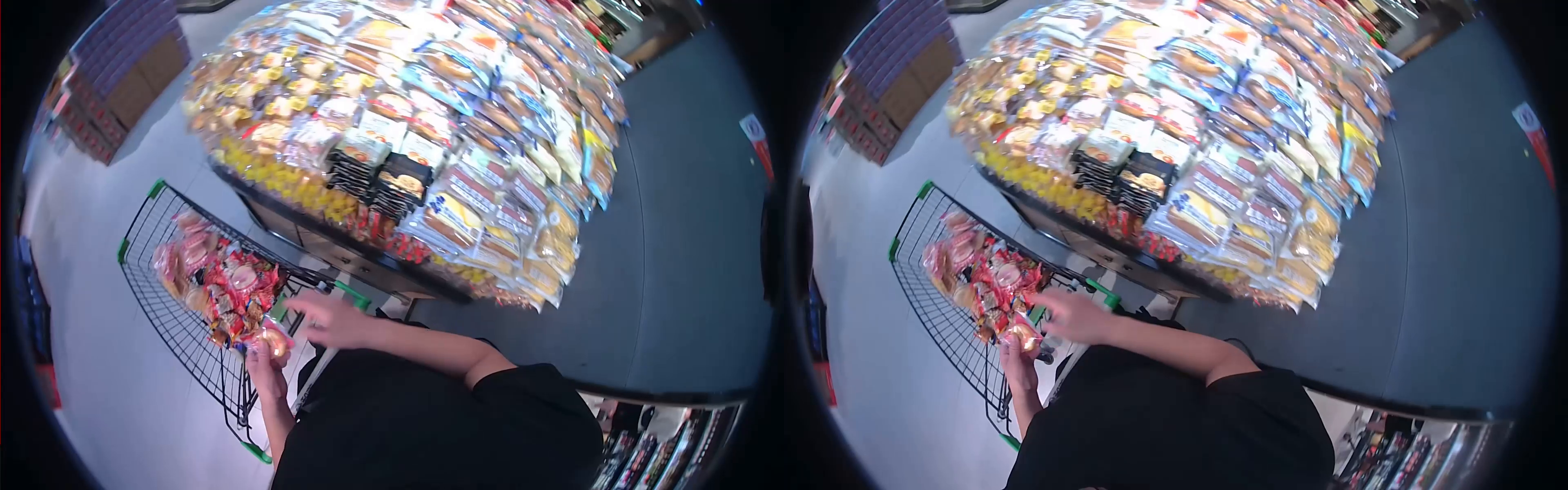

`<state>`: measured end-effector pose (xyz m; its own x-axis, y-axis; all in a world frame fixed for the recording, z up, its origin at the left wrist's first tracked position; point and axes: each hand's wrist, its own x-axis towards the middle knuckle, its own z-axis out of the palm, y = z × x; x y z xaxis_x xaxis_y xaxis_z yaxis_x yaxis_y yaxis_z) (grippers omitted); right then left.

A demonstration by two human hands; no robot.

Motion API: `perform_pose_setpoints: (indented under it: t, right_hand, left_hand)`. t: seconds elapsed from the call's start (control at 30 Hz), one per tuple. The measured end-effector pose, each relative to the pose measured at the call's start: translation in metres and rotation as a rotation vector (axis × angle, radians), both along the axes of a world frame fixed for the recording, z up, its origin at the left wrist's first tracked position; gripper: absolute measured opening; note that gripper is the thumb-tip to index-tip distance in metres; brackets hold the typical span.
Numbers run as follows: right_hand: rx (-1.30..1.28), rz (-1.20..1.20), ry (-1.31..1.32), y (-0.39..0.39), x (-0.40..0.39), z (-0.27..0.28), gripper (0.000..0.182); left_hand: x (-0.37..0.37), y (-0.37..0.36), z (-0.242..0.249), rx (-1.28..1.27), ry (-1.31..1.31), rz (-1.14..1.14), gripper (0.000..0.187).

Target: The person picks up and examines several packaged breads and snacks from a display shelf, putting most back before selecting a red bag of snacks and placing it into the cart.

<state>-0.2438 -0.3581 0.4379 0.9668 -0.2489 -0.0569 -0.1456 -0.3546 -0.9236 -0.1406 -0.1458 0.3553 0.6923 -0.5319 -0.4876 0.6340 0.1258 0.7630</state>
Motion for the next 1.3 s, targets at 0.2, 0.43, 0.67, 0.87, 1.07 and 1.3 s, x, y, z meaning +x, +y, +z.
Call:
perform_pose_setpoints:
  t: [0.2, 0.43, 0.67, 0.87, 1.07, 1.3]
  right_hand:
    - [-0.938, -0.972, -0.045, -0.113, -0.161, 0.082, 0.009]
    - [-1.163, -0.907, 0.393, -0.147, -0.244, 0.067, 0.020]
    - [-1.196, -0.911, 0.367, -0.177, -0.260, 0.048, 0.011]
    - [-1.153, -0.949, 0.238, -0.189, -0.263, 0.074, 0.008]
    - [-1.270, -1.030, 0.037, -0.164, -0.264, 0.072, 0.010]
    - [-1.195, -0.969, 0.165, -0.116, -0.254, 0.016, 0.021]
  left_hand:
    - [0.054, 0.032, -0.080, 0.248, 0.092, 0.039, 0.033]
    - [0.079, 0.039, -0.147, 0.266, 0.184, -0.010, 0.036]
    - [0.072, 0.029, -0.124, 0.401, 0.123, 0.028, 0.035]
    - [0.068, 0.025, -0.119, 0.417, 0.078, 0.037, 0.032]
    - [0.063, 0.026, -0.120, 0.447, 0.017, 0.051, 0.031]
    - [0.065, 0.024, -0.116, 0.533, 0.025, 0.060, 0.033]
